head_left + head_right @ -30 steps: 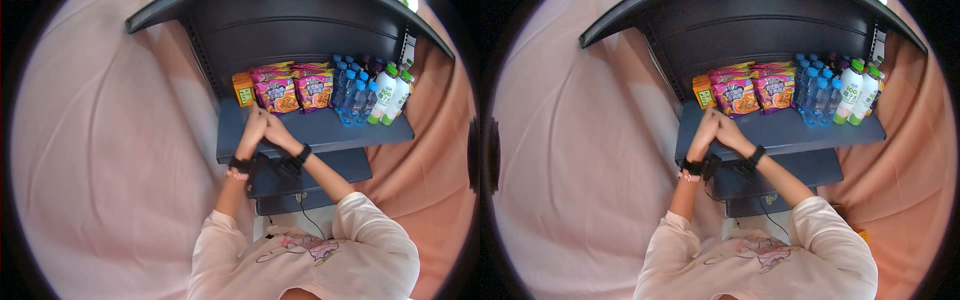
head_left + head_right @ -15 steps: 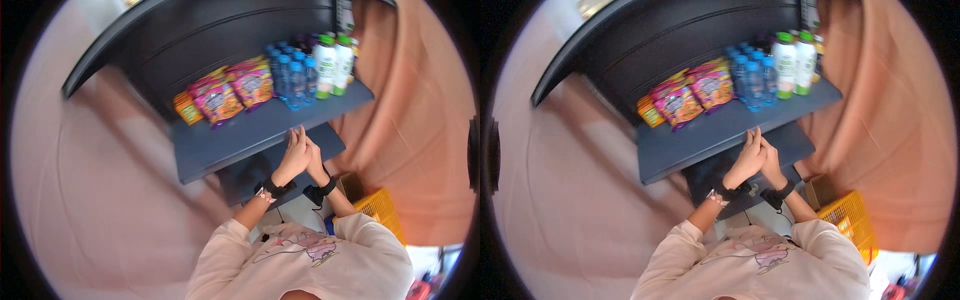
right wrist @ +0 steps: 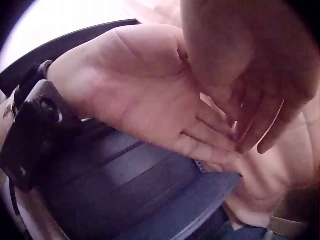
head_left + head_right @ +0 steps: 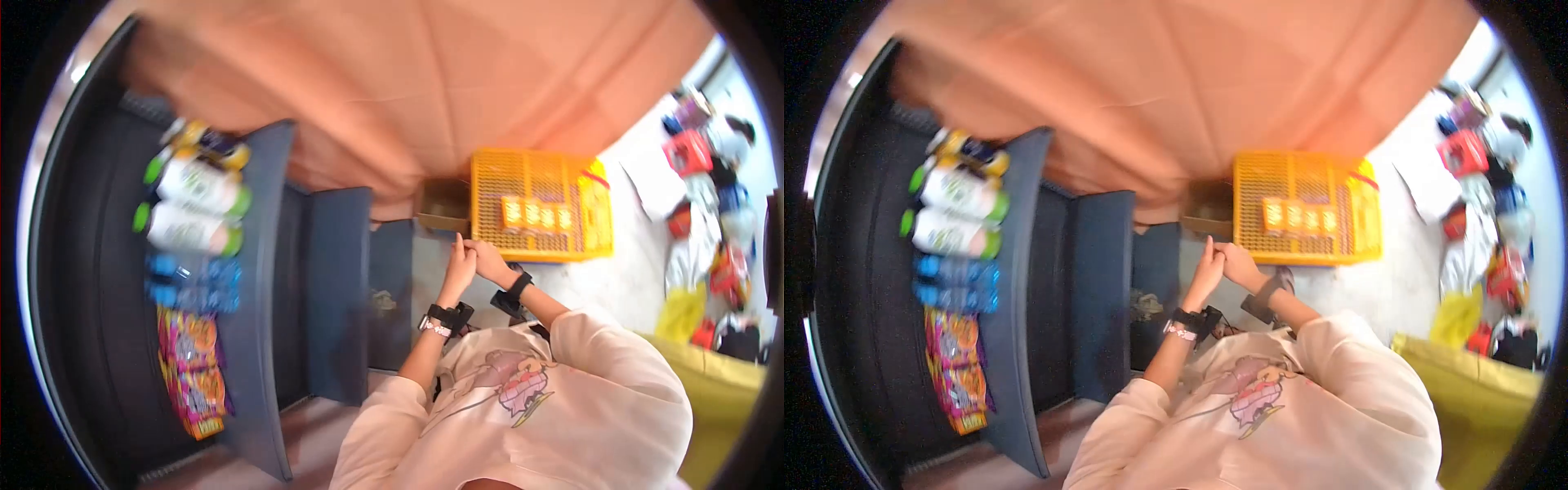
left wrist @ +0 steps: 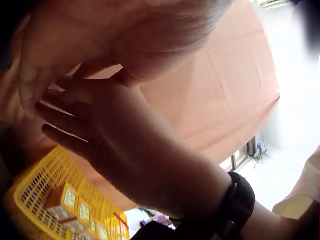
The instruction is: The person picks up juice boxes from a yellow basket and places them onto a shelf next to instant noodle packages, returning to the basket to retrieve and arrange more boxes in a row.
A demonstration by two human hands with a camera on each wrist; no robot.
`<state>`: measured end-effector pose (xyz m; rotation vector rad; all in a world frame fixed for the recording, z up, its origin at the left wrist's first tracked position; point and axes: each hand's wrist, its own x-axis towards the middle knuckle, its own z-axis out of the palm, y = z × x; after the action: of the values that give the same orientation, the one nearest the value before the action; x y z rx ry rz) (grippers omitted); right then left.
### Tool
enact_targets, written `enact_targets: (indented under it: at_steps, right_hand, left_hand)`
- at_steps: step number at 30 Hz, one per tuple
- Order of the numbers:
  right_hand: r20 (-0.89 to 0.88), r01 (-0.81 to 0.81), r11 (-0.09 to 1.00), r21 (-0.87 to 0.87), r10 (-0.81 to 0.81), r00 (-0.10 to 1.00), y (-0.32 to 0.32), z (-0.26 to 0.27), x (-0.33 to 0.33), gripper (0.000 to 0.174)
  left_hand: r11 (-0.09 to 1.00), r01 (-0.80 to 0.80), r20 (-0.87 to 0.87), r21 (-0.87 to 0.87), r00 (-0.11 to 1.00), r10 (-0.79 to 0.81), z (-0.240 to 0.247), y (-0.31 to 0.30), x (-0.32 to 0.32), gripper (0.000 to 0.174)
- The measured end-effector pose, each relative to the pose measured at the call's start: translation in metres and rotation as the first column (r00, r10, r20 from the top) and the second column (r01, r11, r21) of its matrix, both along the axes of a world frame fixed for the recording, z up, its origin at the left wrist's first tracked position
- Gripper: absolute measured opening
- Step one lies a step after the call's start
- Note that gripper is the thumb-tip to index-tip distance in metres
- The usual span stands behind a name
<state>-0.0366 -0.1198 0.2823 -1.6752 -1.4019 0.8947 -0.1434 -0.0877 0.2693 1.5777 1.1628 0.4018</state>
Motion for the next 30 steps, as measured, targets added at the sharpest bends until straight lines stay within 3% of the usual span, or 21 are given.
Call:
enact_targets:
  at_steps: [3, 6, 9, 14, 17, 19, 20, 22, 24, 25, 26, 28, 30]
  right_hand:
    - [-0.029, 0.08, 0.996, -0.025, -0.081, 0.996, -0.025, -0.05, 0.039, 0.023]
    - [-0.035, 0.162, 0.985, -0.064, -0.164, 0.986, -0.046, -0.083, 0.061, 0.022]
    - [-0.023, 0.139, 0.951, -0.276, -0.151, 0.988, -0.057, -0.103, 0.087, 0.024]
    - [-0.115, 0.142, 0.943, -0.301, -0.184, 0.976, -0.06, -0.126, 0.122, 0.025]
    - [-0.2, 0.113, 0.944, -0.311, -0.181, 0.963, -0.055, -0.143, 0.14, 0.027]
    - [-0.172, 0.287, 0.923, -0.256, -0.336, 0.926, -0.05, -0.153, 0.149, 0.033]
    - [-0.178, 0.295, 0.918, -0.264, -0.347, 0.921, -0.047, -0.159, 0.155, 0.033]
    - [-0.039, 0.409, 0.868, -0.281, -0.436, 0.899, -0.044, -0.171, 0.166, 0.042]
    - [-0.096, 0.351, 0.88, -0.321, -0.399, 0.912, -0.042, -0.182, 0.176, 0.047]
    - [-0.048, 0.386, 0.856, -0.343, -0.427, 0.903, -0.04, -0.188, 0.176, 0.048]
    - [-0.002, 0.421, 0.832, -0.362, -0.452, 0.892, -0.035, -0.184, 0.178, 0.049]
    - [0.014, 0.424, 0.795, -0.435, -0.465, 0.885, -0.032, -0.185, 0.185, 0.049]
    - [0.055, 0.577, 0.716, -0.394, -0.608, 0.792, -0.027, -0.196, 0.191, 0.044]
  left_hand:
    - [0.974, 0.119, -0.076, -0.194, 0.988, -0.136, -0.03, -0.008, 0.041, 0.063]
    - [0.975, 0.2, -0.026, -0.096, 0.979, -0.204, -0.119, -0.022, 0.066, 0.059]
    - [0.955, 0.197, -0.181, -0.222, 0.954, -0.239, -0.076, -0.03, 0.1, 0.057]
    - [0.91, 0.246, -0.164, -0.333, 0.935, -0.313, -0.125, -0.024, 0.128, 0.061]
    - [0.907, 0.199, -0.045, -0.37, 0.972, -0.232, -0.148, -0.019, 0.149, 0.062]
    - [0.889, 0.217, -0.049, -0.404, 0.965, -0.258, -0.156, -0.009, 0.164, 0.061]
    - [0.874, 0.229, -0.041, -0.428, 0.961, -0.272, -0.158, -0.004, 0.173, 0.06]
    - [0.86, 0.193, -0.047, -0.472, 0.969, -0.243, -0.169, 0.001, 0.187, 0.059]
    - [0.87, 0.175, -0.005, -0.461, 0.98, -0.2, -0.194, 0.004, 0.197, 0.06]
    - [0.867, 0.058, -0.053, -0.494, 0.994, -0.097, -0.144, 0.003, 0.217, 0.034]
    - [0.866, 0.053, -0.055, -0.498, 0.994, -0.092, -0.159, 0.008, 0.216, 0.034]
    - [0.875, 0.149, -0.234, -0.46, 0.931, -0.281, -0.172, 0.021, 0.22, 0.037]
    - [0.872, 0.097, -0.251, -0.48, 0.937, -0.242, -0.167, 0.023, 0.224, 0.04]
